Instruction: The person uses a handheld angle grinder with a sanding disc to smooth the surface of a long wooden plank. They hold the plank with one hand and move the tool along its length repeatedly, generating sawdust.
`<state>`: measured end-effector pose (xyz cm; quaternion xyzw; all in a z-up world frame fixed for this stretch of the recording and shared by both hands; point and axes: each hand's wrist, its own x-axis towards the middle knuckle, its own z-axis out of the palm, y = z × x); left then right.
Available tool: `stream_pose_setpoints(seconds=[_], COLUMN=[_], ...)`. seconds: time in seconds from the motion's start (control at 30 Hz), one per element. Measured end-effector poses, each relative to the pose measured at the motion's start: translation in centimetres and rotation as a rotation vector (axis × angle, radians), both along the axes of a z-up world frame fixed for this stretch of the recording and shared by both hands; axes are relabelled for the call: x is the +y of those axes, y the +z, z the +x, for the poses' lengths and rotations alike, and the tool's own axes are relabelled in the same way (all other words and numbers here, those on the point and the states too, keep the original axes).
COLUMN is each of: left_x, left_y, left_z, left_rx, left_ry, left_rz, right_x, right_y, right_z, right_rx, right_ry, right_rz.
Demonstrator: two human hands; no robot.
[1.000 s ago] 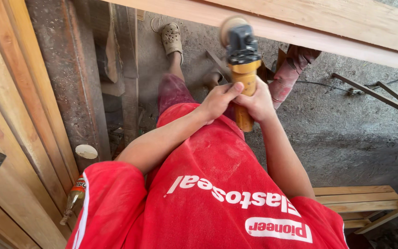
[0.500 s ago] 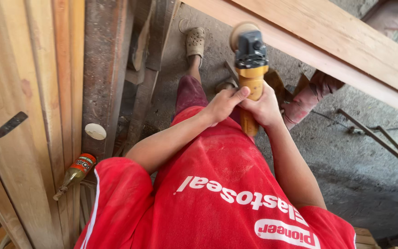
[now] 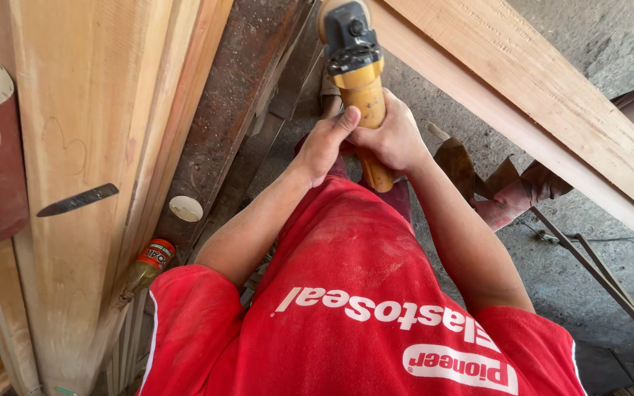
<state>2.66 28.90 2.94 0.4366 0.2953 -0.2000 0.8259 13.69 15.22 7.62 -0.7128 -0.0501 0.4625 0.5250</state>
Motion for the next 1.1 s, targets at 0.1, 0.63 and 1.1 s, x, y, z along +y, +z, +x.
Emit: stream_pose_setpoints(seconds=[0.1,0.63,1.1], left_x=[2.2,2.6,-13.2], left_y=[0.5,2.7,0.6], left_z=[0.1,1.7,0.0], left_rx=[0.034,0.077,0.175], left_ry=[0.036,-0.054,-0.388], left_rz=[-0.047,-0.155,-0.159], right_x=[2.2,0.8,-16.8], right_y=[-0.2,0.6,-0.3], right_z=[0.4,0.0,-7.3], right_rx=[-0.042,-0.031,0.009], right_ry=[0.026,-0.045,-0.456], right_rz=[-0.016,-0.088,-0.040])
